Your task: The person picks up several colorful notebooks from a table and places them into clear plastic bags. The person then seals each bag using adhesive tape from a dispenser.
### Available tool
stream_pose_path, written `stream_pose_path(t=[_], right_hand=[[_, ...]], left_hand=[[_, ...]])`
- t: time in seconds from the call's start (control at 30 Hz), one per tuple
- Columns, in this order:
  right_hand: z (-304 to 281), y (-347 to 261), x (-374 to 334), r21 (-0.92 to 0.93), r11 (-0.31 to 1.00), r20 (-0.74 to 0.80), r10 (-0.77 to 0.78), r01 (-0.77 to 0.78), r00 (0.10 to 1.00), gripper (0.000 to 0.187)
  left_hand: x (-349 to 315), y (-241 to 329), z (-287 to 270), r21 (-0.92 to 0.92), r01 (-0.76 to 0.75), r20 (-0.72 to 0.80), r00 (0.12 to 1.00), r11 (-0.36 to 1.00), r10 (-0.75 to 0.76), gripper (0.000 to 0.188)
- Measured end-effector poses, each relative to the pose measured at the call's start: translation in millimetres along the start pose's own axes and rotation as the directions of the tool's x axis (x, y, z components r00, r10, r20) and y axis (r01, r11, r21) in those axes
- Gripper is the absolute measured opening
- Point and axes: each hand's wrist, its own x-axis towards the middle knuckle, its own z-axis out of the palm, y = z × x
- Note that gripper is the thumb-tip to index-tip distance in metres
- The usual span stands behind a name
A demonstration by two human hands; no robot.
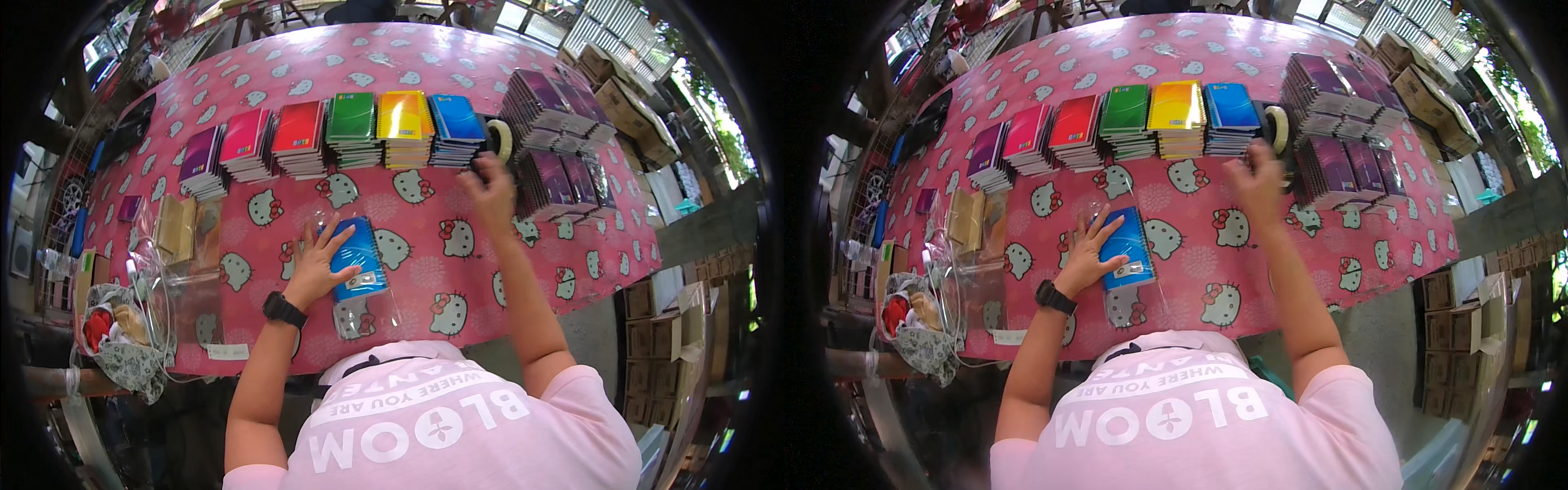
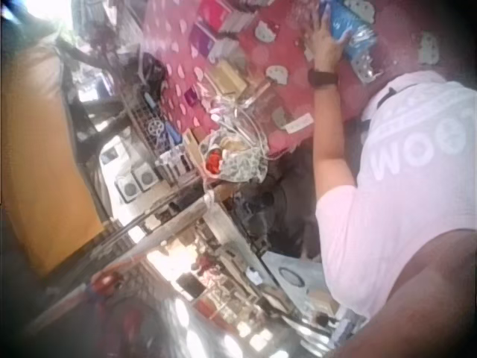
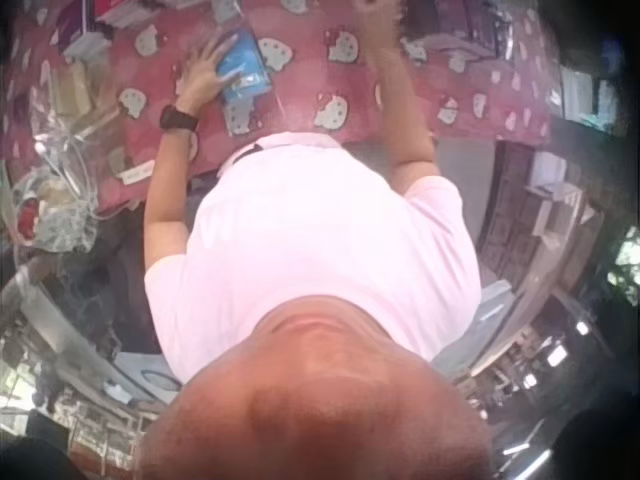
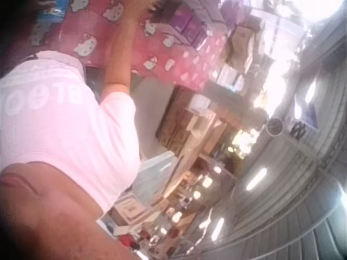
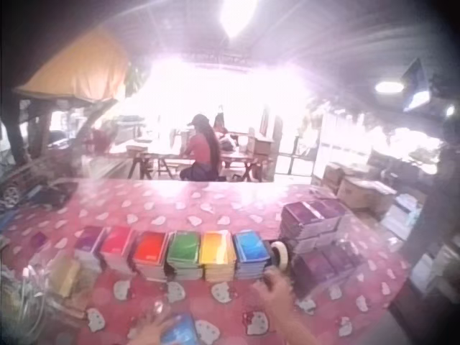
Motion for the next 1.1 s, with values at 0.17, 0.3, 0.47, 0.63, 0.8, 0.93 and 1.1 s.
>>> stream_pose_path(t=[0.17, 0.3, 0.47, 0.63, 0.8, 0.93, 1.1], right_hand=[[-58.1, 124.7, 45.1, -0.350, 0.906, -0.203, 0.175, -0.238, 0.963, 0.050], [-51.4, 121.2, 60.8, 0.007, 0.887, -0.109, 0.459, -0.461, 0.881, 0.046], [-54.4, 107.6, 30.5, 0.419, 0.897, -0.298, 0.282, -0.141, 0.912, 0.034], [-54.5, 122.6, -20.3, 0.519, 0.645, -0.089, 0.694, -0.561, 0.715, 0.031], [33.2, 55.0, -43.5, 0.392, 0.447, 0.602, 0.536, -0.804, 0.592, 0.029], [70.9, -42.2, -44.8, 0.266, 0.750, 0.730, 0.253, -0.605, 0.635, 0.030], [101.0, -69.7, -62.9, -0.294, 0.953, 0.700, 0.159, 0.078, 0.696, 0.044]], left_hand=[[7.6, 6.5, 2.5, 0.002, -0.069, -0.003, 0.998, 0.998, 0.069, 0.077], [7.6, 4.9, 0.5, -0.023, -0.049, 0.009, 0.999, 0.999, 0.049, 0.077], [7.0, 7.0, -0.9, -0.025, -0.040, 0.004, 0.999, 0.999, 0.040, 0.076], [7.2, 5.3, -0.1, -0.049, -0.021, 0.007, 1.000, 0.999, 0.021, 0.077], [5.1, -8.8, 3.5, -0.050, -0.054, -0.033, 0.998, 0.997, 0.052, 0.078], [10.8, 3.2, 6.7, -0.083, -0.041, -0.007, 0.999, 0.996, 0.041, 0.078], [7.2, -1.5, 6.3, -0.093, -0.020, -0.028, 0.999, 0.995, 0.017, 0.079]])
